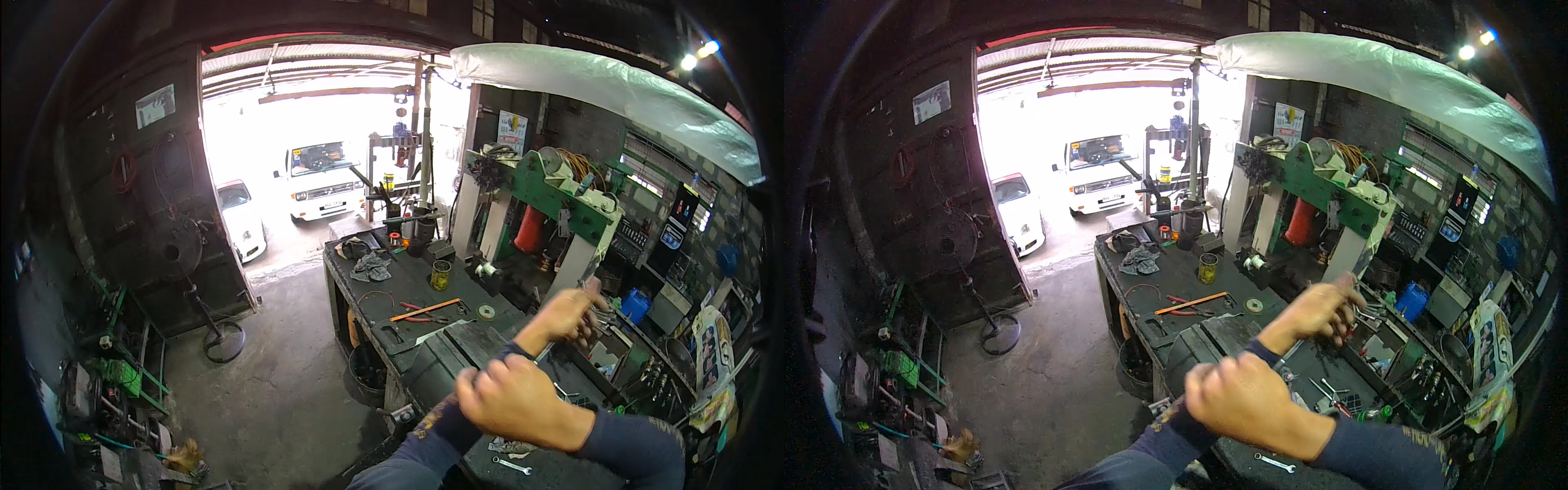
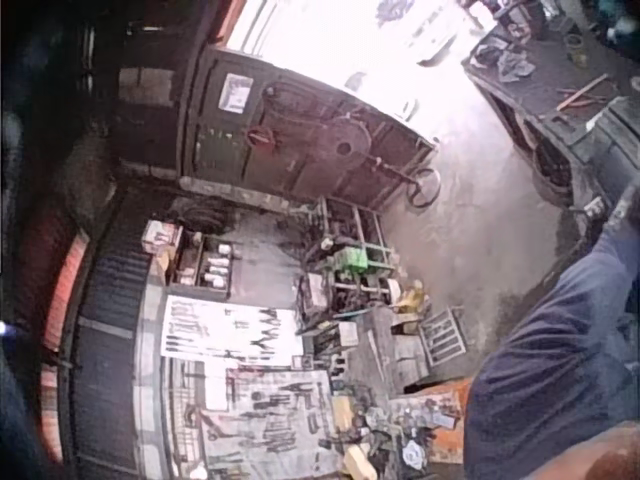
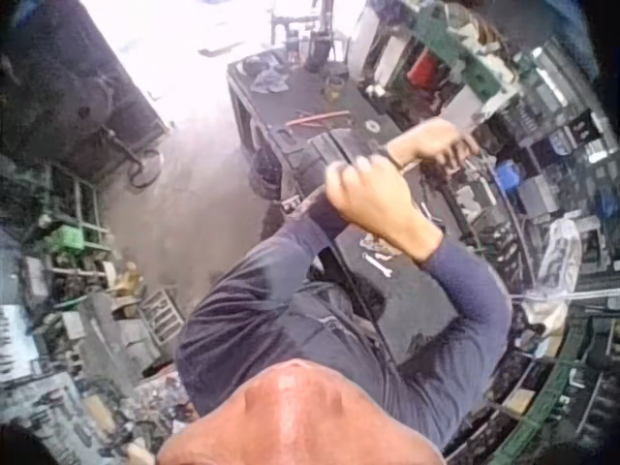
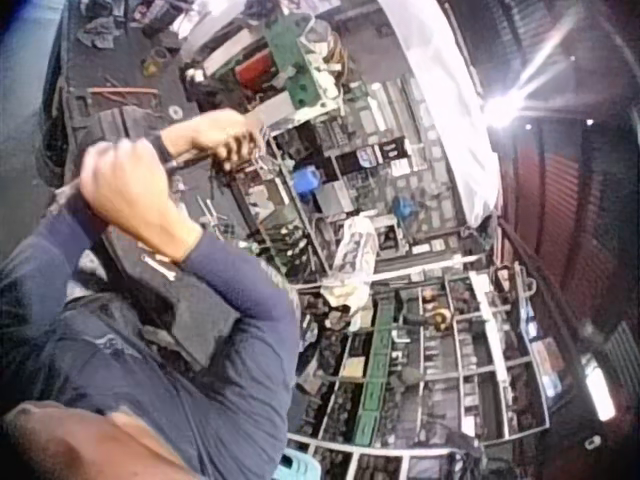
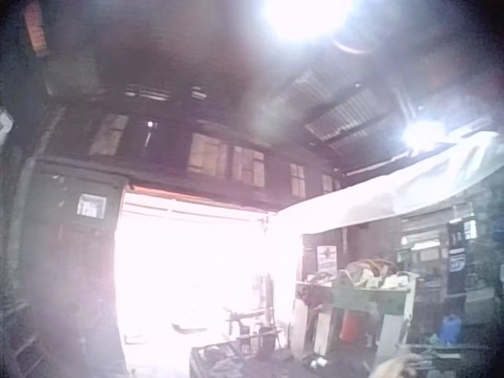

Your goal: The person assembles a metal rod with a T-shaped handle using a vise and wrench. They tighten the components, remove the assembly, and inspect the finished part.

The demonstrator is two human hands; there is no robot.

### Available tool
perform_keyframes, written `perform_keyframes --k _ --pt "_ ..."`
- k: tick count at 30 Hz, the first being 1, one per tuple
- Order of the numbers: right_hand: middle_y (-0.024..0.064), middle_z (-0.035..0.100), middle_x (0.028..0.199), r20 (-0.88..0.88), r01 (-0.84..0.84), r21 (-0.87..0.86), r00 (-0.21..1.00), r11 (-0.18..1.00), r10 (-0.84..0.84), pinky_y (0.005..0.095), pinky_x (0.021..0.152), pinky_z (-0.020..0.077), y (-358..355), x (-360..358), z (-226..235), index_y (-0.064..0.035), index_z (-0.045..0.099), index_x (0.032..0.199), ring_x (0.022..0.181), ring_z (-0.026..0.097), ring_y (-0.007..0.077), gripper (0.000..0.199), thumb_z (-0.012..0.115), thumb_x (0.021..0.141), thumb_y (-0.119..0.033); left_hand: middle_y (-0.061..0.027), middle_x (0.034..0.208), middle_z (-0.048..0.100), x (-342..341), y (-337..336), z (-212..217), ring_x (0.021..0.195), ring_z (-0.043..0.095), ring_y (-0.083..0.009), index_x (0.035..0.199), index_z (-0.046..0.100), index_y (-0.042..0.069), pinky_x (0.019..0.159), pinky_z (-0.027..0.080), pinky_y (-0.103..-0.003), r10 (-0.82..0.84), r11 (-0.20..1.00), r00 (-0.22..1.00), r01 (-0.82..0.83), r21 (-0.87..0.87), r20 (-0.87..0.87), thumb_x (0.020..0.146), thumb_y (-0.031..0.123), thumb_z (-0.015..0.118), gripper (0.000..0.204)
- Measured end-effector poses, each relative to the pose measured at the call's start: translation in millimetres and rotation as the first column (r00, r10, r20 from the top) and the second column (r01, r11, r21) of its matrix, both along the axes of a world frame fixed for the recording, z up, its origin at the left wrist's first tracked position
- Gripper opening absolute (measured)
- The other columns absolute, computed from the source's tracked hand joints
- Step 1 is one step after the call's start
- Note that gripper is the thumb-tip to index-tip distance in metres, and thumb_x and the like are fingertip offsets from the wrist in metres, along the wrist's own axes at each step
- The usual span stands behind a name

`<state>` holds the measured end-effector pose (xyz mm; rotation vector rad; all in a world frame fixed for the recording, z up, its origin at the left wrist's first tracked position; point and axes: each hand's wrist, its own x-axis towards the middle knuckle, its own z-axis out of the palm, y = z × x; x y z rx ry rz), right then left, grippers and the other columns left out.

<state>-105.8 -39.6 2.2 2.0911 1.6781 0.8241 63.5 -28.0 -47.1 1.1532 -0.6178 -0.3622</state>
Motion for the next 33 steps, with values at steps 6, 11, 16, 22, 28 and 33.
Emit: perform_keyframes --k 6,11,16,22,28,33 --pt "0.0119 0.075 0.074 -0.276 0.209 -0.185 0.927 0.960 -0.255 0.0411 0.053 0.0587 9 8 19 -0.0083 0.078 0.077 0.071 0.077 0.0276 0.012 0.072 0.076 -0.019 -0.0157 0.117 0.068 -130 24 -103 0.108 0.067 -0.0265 0.136 0.059 0.001 0.097 0.051 -0.036 0.863 0.393 0.388 -0.918 0.055 0.324 0.107 0.021 0.045 0.038" --pt "0.0147 0.073 0.071 -0.366 0.217 -0.366 0.861 0.905 -0.354 0.0436 0.055 0.0580 23 6 26 -0.0027 0.070 0.078 0.065 0.075 0.0325 0.017 0.065 0.081 -0.018 -0.0198 0.130 0.063 -156 -46 -22 0.116 0.063 -0.0346 0.139 0.056 -0.001 0.105 0.046 -0.046 0.562 0.134 0.106 -0.990 0.036 0.820 0.099 0.018 0.053 0.045" --pt "0.0157 0.073 0.074 -0.317 0.209 -0.319 0.896 0.925 -0.311 0.0478 0.060 0.0585 41 46 38 -0.0032 0.068 0.087 0.070 0.075 0.0353 0.016 0.067 0.082 -0.019 -0.0225 0.137 0.062 -101 -47 51 0.119 0.063 -0.0396 0.140 0.055 -0.002 0.110 0.045 -0.053 0.520 0.403 0.670 -0.740 0.538 0.531 0.091 0.016 0.062 0.052" --pt "0.0173 0.074 0.087 -0.308 0.632 0.031 0.743 0.774 -0.594 0.0504 0.071 0.0590 -82 161 38 -0.0108 0.073 0.092 0.084 0.073 0.0391 0.022 0.064 0.092 -0.031 -0.0031 0.071 0.060 -165 44 -45 0.064 0.061 -0.0213 0.095 0.067 0.006 0.068 0.053 -0.034 0.666 0.739 0.499 -0.544 -0.397 0.555 0.093 0.016 0.072 0.011" --pt "0.0027 0.059 0.055 -0.108 0.265 0.192 0.963 0.945 -0.248 0.0395 0.043 0.0434 -75 12 6 -0.0147 0.067 0.095 0.048 0.062 0.0219 0.016 0.069 0.079 -0.018 0.0060 0.055 0.032 18 59 -11 0.042 0.031 -0.0088 0.103 0.062 0.008 0.043 0.031 -0.030 0.084 0.790 0.919 -0.296 -0.536 -0.385 0.105 0.026 0.057 0.019" --pt "0.0040 0.066 0.060 0.028 0.124 0.000 0.992 0.992 -0.124 0.0324 0.047 0.0489 10 9 6 0.0000 0.069 0.088 0.056 0.067 0.0164 0.023 0.067 0.081 -0.022 -0.0081 0.080 0.068 21 8 -4 0.065 0.063 -0.0211 0.115 0.065 0.005 0.064 0.053 -0.033 0.240 0.969 0.909 -0.245 -0.028 0.341 0.110 0.033 0.045 0.035"
